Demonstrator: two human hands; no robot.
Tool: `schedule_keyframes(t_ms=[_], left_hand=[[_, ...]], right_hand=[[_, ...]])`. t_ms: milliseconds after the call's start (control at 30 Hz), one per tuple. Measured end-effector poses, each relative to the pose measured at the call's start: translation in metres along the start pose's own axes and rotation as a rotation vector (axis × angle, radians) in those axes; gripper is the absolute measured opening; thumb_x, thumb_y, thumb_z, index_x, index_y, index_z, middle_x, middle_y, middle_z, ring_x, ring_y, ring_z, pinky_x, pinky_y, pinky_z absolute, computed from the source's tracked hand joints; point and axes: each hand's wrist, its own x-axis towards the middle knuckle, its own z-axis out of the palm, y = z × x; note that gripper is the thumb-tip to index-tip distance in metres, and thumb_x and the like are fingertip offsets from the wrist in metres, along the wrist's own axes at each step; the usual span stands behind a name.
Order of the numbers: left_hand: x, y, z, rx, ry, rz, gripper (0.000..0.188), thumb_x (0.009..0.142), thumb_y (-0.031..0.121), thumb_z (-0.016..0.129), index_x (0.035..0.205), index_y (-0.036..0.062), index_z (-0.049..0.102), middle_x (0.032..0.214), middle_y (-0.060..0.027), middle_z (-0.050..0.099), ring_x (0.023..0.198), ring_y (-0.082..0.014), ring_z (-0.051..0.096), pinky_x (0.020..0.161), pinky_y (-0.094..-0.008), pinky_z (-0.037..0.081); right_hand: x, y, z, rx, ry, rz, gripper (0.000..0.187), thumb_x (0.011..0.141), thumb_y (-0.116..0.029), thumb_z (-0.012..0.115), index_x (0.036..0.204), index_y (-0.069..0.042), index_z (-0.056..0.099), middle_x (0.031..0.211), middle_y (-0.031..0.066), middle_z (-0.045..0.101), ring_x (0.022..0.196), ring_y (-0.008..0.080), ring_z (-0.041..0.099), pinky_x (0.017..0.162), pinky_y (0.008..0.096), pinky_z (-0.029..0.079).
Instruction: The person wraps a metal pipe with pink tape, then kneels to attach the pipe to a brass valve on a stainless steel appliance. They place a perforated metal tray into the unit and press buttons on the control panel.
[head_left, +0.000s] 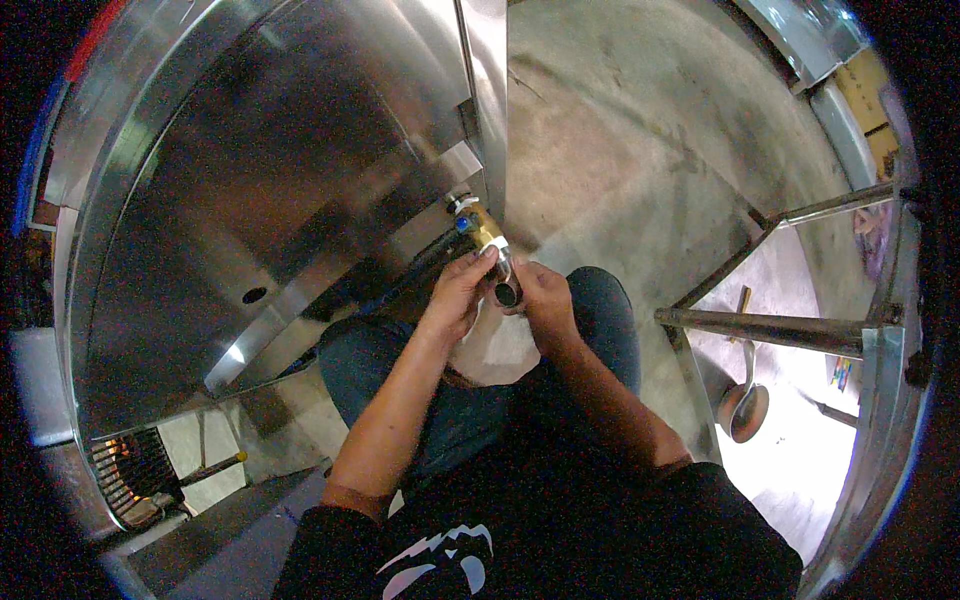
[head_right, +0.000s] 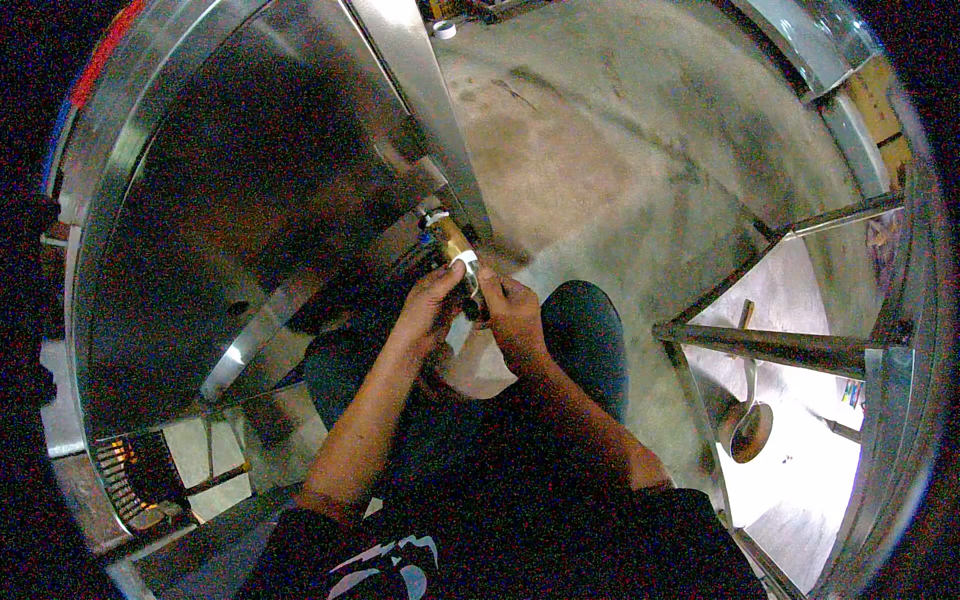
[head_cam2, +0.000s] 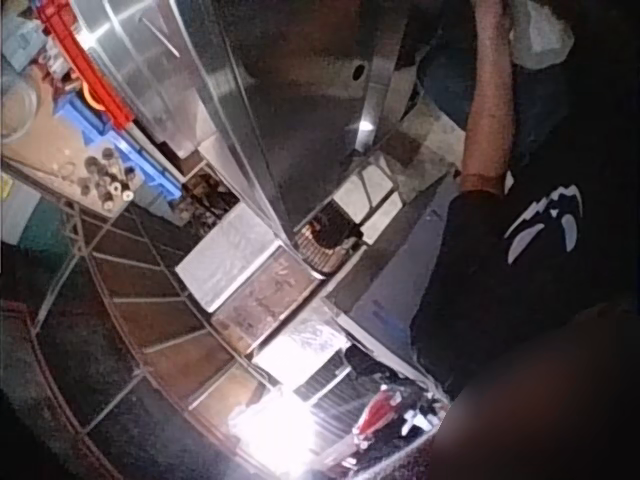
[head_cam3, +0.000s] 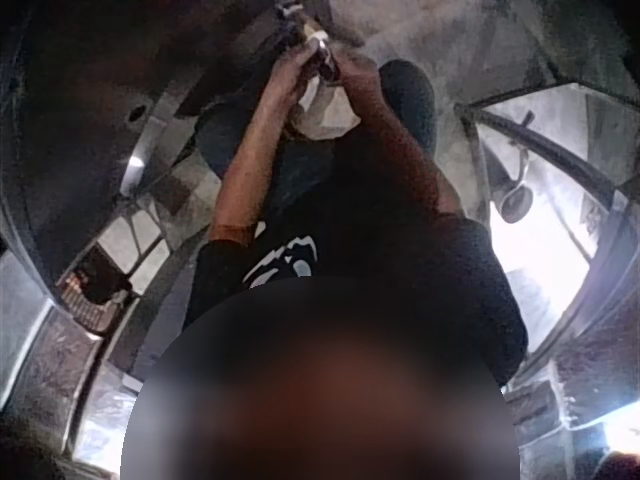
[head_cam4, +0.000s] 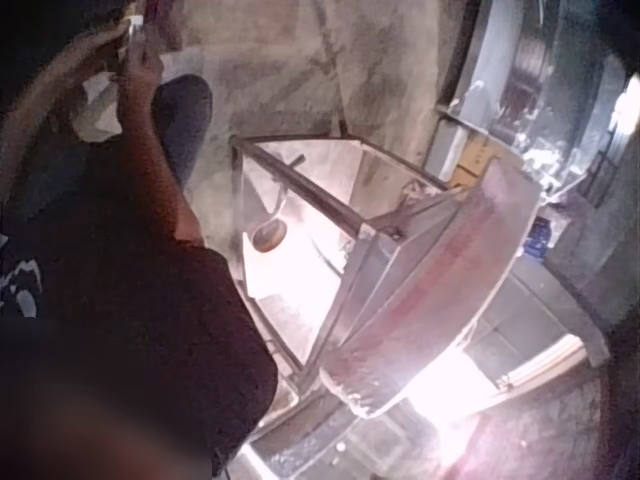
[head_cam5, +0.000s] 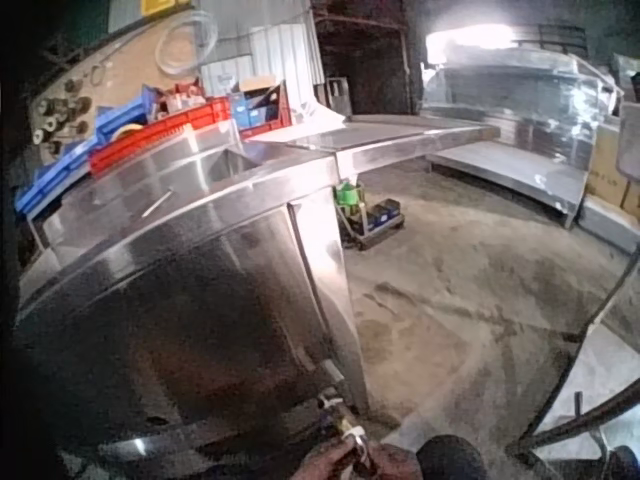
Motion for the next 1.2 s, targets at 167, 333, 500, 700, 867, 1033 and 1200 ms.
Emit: schedule_keyframes(t_ms=[167,333,500,700,867,1033,1200], left_hand=[[-0.001,0.0,0.003,0.038,0.039,0.024,0.027,0.096,0.028,0.069,0.11,0.0052,0.067,0.1,-0.0027,0.07,0.091,-0.0142,0.064,0.086,-0.0297,0.05],[0.004,-0.001,0.008,-0.017,0.057,0.027,0.029,0.095,0.028,0.07,0.112,0.0048,0.066,0.101,-0.0034,0.07,0.092,-0.0149,0.065,0.085,-0.03,0.05],[0.002,0.0,0.007,-0.009,-0.018,-0.02,0.032,0.095,0.028,0.07,0.114,0.0036,0.064,0.105,-0.0061,0.07,0.093,-0.0163,0.065,0.086,-0.0301,0.05],[0.004,-0.007,0.007,0.003,-0.009,0.035,0.035,0.094,0.028,0.071,0.116,0.0022,0.064,0.104,-0.0059,0.069,0.095,-0.0166,0.065,0.086,-0.0308,0.05],[0.006,-0.012,0.01,0.002,0.041,0.073,0.033,0.092,0.028,0.073,0.112,0.0015,0.067,0.101,-0.0049,0.07,0.095,-0.0159,0.063,0.088,-0.0307,0.047],[0.006,-0.009,0.011,0.062,0.082,0.082,0.033,0.089,0.026,0.077,0.11,0.0023,0.067,0.1,-0.0038,0.069,0.093,-0.0141,0.062,0.087,-0.0297,0.046],[0.003,-0.007,0.013,0.074,0.14,0.103,0.034,0.088,0.028,0.078,0.109,0.0032,0.067,0.098,-0.0031,0.069,0.091,-0.0133,0.061,0.085,-0.0289,0.046]], right_hand=[[-0.026,0.008,0.005,-0.629,0.227,-0.739,0.04,0.089,-0.019,0.075,0.119,0.0,0.058,0.091,0.0118,0.067,0.081,0.0246,0.066,0.073,0.0329,0.054],[-0.024,0.01,0.006,-0.635,0.22,-0.618,0.04,0.09,-0.017,0.074,0.121,0.002,0.057,0.099,0.0151,0.07,0.088,0.0245,0.071,0.077,0.0321,0.055],[-0.009,0.006,0.0,-0.062,0.149,-0.153,0.04,0.102,-0.036,0.055,0.111,0.002,0.062,0.091,0.0159,0.072,0.078,0.0249,0.072,0.072,0.0364,0.057],[0.001,0.001,-0.017,0.431,-0.044,0.388,0.057,0.102,-0.05,0.047,0.118,0.002,0.061,0.096,0.0151,0.073,0.076,0.0241,0.071,0.073,0.0361,0.057],[-0.006,-0.001,-0.016,-0.275,0.224,-0.004,0.047,0.092,-0.036,0.068,0.118,0.002,0.06,0.103,0.0171,0.068,0.094,0.0289,0.067,0.081,0.0399,0.055],[-0.008,0.007,-0.013,-0.882,0.27,-0.803,0.047,0.079,-0.023,0.081,0.116,-0.002,0.06,0.102,0.0176,0.064,0.096,0.0368,0.064,0.082,0.0438,0.053],[0.0,0.022,-0.007,-0.775,0.177,-0.689,0.037,0.084,-0.007,0.075,0.117,-0.002,0.058,0.103,0.019,0.064,0.086,0.0361,0.066,0.074,0.0413,0.053]])
